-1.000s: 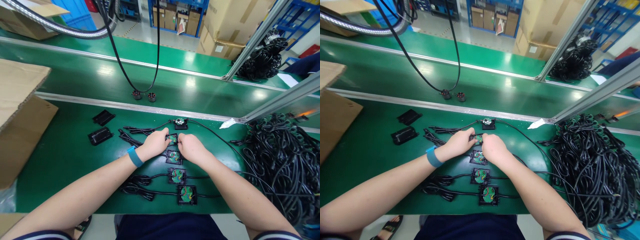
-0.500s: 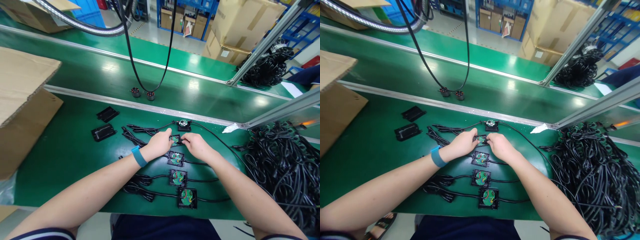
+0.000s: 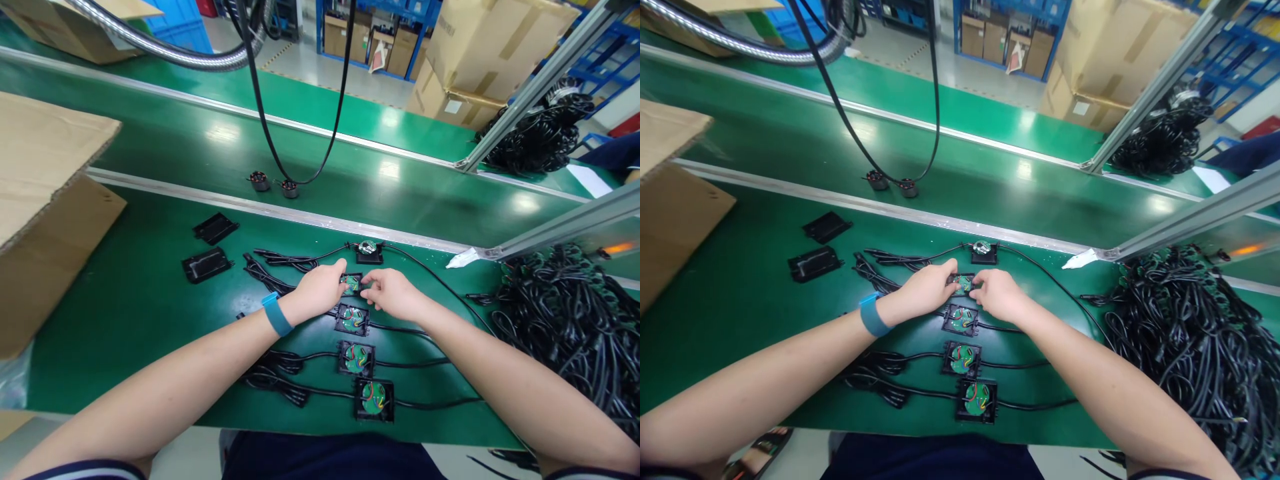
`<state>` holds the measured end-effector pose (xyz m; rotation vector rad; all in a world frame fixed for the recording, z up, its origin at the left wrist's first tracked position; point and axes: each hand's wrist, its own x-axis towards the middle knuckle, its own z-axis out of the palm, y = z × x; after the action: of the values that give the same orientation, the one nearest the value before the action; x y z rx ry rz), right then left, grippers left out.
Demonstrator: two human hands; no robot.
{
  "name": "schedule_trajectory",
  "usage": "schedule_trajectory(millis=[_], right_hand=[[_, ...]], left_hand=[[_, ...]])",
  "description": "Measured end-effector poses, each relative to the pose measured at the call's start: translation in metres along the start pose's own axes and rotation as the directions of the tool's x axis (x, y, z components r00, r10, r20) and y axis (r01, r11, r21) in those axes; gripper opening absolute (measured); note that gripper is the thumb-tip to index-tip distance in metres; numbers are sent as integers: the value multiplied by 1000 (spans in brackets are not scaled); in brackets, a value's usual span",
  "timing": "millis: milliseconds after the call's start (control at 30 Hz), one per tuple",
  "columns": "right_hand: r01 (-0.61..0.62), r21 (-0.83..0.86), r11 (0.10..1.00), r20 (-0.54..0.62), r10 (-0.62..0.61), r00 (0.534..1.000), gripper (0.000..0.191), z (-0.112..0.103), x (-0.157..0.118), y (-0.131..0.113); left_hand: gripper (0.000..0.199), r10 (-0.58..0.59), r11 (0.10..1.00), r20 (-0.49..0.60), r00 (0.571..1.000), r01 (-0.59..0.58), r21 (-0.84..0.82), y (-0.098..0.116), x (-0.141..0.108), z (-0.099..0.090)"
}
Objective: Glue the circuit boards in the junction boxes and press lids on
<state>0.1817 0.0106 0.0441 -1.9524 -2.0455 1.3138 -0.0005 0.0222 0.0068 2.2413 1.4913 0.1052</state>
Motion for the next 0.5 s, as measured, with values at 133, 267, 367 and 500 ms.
schedule_trajectory(millis=[133,267,367,500], right_hand=[[327,-288,900,-47,-355,934,21,2,-1,6],[575,-457,679,8,-643,766,22,1,8,25],[649,-525,551,-47,-780,624,24,4,19,45],[647,-588,485,-104,-839,535,26,13,27,66]], left_hand=[[17,19,1000,6,1000,-19,-11,-1,0,-1],[16,29,999,13,1000,-28,-22,-1,-1,-3],[15,36,999,10,999,-35,-27,-1,-2,-4],[16,35,999,0,999,-35,-28,-1,-2,-3]])
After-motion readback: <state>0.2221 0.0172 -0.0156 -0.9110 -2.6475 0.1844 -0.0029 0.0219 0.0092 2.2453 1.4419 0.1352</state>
